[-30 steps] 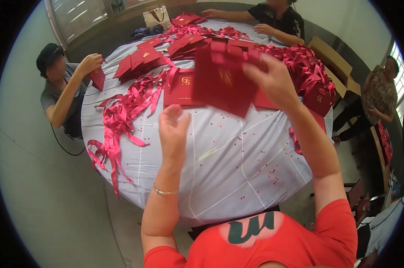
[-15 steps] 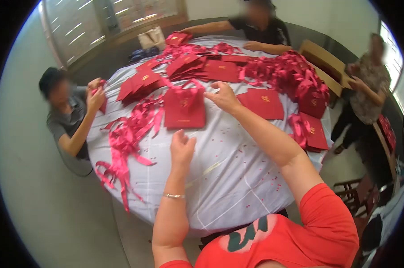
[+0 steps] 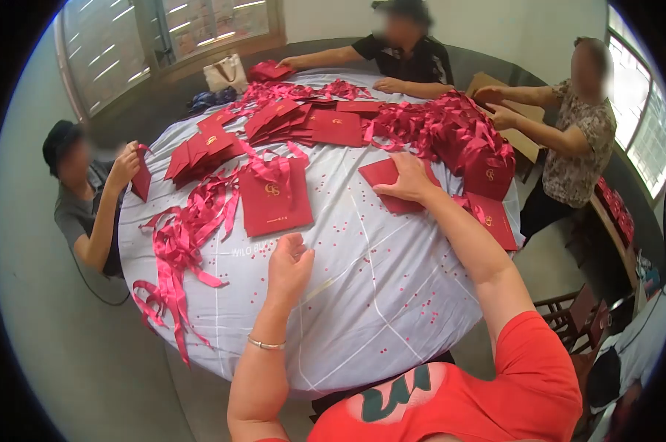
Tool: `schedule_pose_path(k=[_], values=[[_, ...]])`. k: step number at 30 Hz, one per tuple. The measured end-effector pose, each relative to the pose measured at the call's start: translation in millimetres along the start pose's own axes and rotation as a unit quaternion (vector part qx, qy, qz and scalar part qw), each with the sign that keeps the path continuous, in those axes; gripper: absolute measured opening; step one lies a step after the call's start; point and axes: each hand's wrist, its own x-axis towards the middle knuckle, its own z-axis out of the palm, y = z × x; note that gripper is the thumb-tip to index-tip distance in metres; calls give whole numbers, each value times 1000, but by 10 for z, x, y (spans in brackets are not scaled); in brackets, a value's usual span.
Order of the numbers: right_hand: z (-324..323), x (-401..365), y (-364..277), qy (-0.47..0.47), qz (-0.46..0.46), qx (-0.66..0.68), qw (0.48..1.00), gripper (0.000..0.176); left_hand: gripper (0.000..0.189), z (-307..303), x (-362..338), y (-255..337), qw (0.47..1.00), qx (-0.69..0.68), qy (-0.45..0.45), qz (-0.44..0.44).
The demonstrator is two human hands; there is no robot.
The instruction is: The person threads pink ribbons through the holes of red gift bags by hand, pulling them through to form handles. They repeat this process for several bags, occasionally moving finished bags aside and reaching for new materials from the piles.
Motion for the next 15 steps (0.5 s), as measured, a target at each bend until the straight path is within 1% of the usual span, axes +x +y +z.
schedule_pose_path(k=[1, 3, 4, 6, 7, 8, 9, 10, 11, 12, 14, 15], values=[[-24, -6, -31, 24, -29, -15, 999, 92, 40, 6, -9, -7, 1000, 8, 6, 11], [-64, 4, -147, 23, -52, -59, 997, 90, 36, -4, -25, 42, 999, 35, 7, 24], [-82, -2, -217, 107, -109, -61, 986, 78, 36, -17, -37, 60, 999, 37, 13, 25], [-196, 42, -362, 127, -146, 12, 981, 61, 34, 21, -39, 85, 1000, -4, -3, 14], [-322, 59, -507, 179, -186, 13, 966, 47, 33, 36, -44, 102, 1000, -24, -10, 11], [-419, 63, -638, 184, -204, 29, 961, 46, 33, 68, -61, 149, 999, -26, -18, 16], [-507, 64, -779, 189, -221, 45, 956, 44, 34, 93, -89, 211, 997, -60, -33, 23], [-618, 56, -964, 206, -235, 64, 948, 39, 36, 111, -122, 263, 994, -92, -47, 28], [-686, 27, -1124, 205, -244, 75, 945, 38, 40, 119, -146, 296, 990, -108, -71, 54], [-750, -16, -1292, 204, -254, 87, 941, 37, 40, 132, -183, 379, 990, -108, -77, 56], [-883, -168, -1685, 174, -251, 140, 942, 35, 46, 174, -263, 518, 983, -93, -64, 143], [-927, -261, -1859, 152, -229, 187, 943, 34, 49, 203, -287, 457, 979, -133, -61, 139]])
